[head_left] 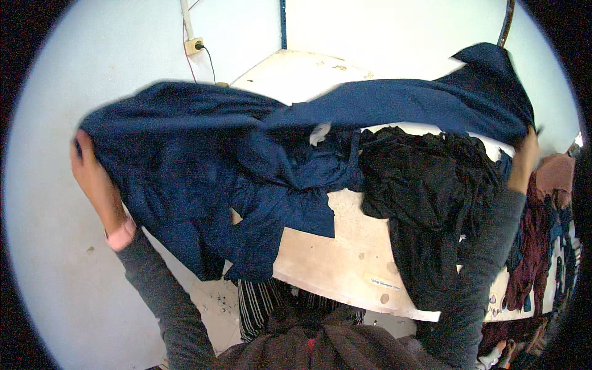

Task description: The person uses a small blade tool to trim loose threads and small fabric bits from a dark blue garment on a white worktable. They repeatedly lift, turn, and smooth the garment to access different areas, then place it back on the table after trimming.

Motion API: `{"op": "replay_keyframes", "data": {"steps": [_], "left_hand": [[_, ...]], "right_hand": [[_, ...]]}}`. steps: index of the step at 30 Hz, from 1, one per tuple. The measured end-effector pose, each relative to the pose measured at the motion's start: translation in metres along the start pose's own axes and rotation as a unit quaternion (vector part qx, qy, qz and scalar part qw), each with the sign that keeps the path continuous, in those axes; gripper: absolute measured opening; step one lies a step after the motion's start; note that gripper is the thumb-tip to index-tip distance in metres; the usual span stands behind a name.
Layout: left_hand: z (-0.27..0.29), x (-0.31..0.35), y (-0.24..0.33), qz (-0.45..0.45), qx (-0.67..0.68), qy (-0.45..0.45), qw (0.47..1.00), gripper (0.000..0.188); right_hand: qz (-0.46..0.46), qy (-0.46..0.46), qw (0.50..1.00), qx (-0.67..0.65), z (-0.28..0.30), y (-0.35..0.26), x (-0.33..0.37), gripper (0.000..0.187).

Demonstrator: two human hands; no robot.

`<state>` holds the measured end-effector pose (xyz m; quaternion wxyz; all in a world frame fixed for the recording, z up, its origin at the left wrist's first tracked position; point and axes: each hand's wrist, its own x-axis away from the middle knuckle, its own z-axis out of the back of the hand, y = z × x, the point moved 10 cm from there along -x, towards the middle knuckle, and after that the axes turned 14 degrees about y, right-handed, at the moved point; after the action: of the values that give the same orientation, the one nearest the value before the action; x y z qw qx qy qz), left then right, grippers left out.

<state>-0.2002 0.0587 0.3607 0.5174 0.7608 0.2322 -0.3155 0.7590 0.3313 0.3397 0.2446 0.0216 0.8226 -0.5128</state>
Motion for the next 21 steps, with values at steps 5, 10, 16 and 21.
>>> {"op": "replay_keyframes", "data": {"steps": [5, 10, 16, 21], "left_hand": [[0.043, 0.145, -0.096, 0.060, -0.190, -0.337, 0.920, 0.021], [0.090, 0.238, -0.119, 0.139, -0.246, -0.429, 0.858, 0.025], [0.096, 0.249, -0.116, 0.146, -0.249, -0.396, 0.872, 0.023], [0.107, 0.248, -0.114, 0.148, -0.269, -0.387, 0.870, 0.022]], "right_hand": [[0.346, -0.049, 0.849, 0.398, 0.182, 0.080, -0.134, 0.045], [0.251, -0.347, 0.605, 0.671, 0.218, 0.198, -0.058, 0.034], [0.360, -0.257, 0.690, 0.573, 0.035, -0.034, 0.211, 0.039], [0.232, -0.523, 0.808, 0.139, -0.097, -0.063, 0.447, 0.024]]}}
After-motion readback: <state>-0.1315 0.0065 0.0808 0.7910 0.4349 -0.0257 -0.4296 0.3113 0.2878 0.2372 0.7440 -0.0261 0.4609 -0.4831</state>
